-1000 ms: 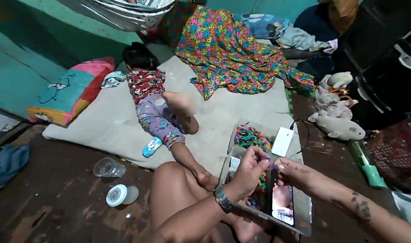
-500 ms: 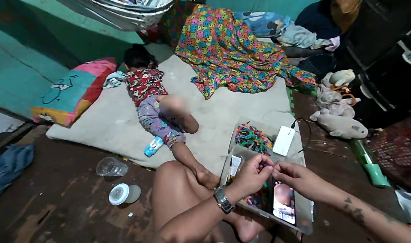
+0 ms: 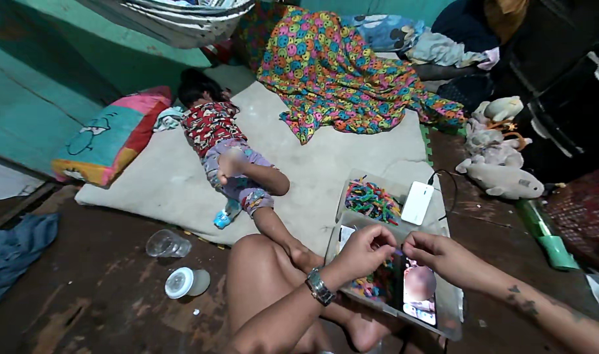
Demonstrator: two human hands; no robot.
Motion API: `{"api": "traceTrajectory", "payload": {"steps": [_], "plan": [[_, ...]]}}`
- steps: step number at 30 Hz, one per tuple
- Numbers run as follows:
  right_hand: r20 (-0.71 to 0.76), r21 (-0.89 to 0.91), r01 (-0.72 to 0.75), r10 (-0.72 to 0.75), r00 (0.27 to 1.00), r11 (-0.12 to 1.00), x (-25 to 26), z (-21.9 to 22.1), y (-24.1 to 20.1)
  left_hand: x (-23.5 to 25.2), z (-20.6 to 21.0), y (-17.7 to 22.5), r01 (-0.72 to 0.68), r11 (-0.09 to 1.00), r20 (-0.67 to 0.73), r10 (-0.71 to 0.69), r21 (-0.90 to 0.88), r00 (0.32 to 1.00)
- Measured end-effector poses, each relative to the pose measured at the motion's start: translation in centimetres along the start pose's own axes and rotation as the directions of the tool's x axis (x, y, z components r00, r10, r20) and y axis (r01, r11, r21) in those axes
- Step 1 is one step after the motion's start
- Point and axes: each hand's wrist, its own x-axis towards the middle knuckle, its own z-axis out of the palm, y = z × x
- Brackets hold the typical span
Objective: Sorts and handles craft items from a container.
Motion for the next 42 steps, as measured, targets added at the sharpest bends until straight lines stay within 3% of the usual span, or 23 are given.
{"api": "traceTrajectory", "payload": {"steps": [3, 8, 13, 17, 21, 25, 30, 33, 36, 42], "plan": [[-0.001, 0.089, 0.007, -0.007, 1.0, 0.996, 0.1, 0.0, 0.3, -0.1, -0.4, -0.1, 0.071, 0.976, -0.04, -0.081, -0.205, 0.996], [-0.039, 0.124, 0.014, -0.009, 0.999, 0.992, 0.1, 0.0, 0.5, -0.4, -0.8, -0.5, 0.134, 0.945, -0.044, -0.154, -0.299, 0.987], [-0.079, 0.072, 0.065, -0.059, 0.995, 0.995, 0.4, -0.1, 0.8, -0.9, -0.4, -0.2, 0.127, 0.95, -0.006, -0.134, -0.285, 0.991], [-0.069, 0.095, 0.062, -0.055, 0.996, 0.994, 0.6, 0.1, 1.3, -0.9, -0.4, -0.8, 0.046, 0.939, 0.022, -0.041, -0.341, 0.999], [0.117, 0.329, 0.043, -0.086, 0.989, 0.943, 0.3, 0.1, 1.8, -1.0, -0.9, -1.5, -0.054, 0.886, 0.098, 0.111, -0.461, 0.989], [0.373, 0.551, -0.04, -0.203, 0.905, 0.834, 0.1, 0.0, 2.3, -1.2, -1.4, -1.6, -0.069, 0.831, 0.199, 0.211, -0.552, 0.957], [0.456, 0.581, -0.153, -0.164, 0.875, 0.799, 0.3, -0.2, 2.6, -1.4, -1.9, -0.5, -0.12, 0.938, 0.238, 0.204, -0.326, 0.95], [0.348, 0.568, -0.107, -0.12, 0.93, 0.816, 0.2, 0.2, 2.7, -1.4, -1.7, -0.1, -0.1, 0.969, 0.115, 0.128, -0.225, 0.985], [0.122, 0.469, 0.034, -0.103, 0.987, 0.883, 0.1, 0.6, 1.7, -1.2, -1.0, 0.0, 0.037, 0.975, -0.077, -0.055, -0.217, 0.995], [-0.094, 0.148, 0.217, -0.205, 0.974, 0.965, 0.1, 1.0, 0.7, -0.5, 0.6, -0.1, 0.13, 0.935, -0.267, -0.224, -0.329, 0.937]]}}
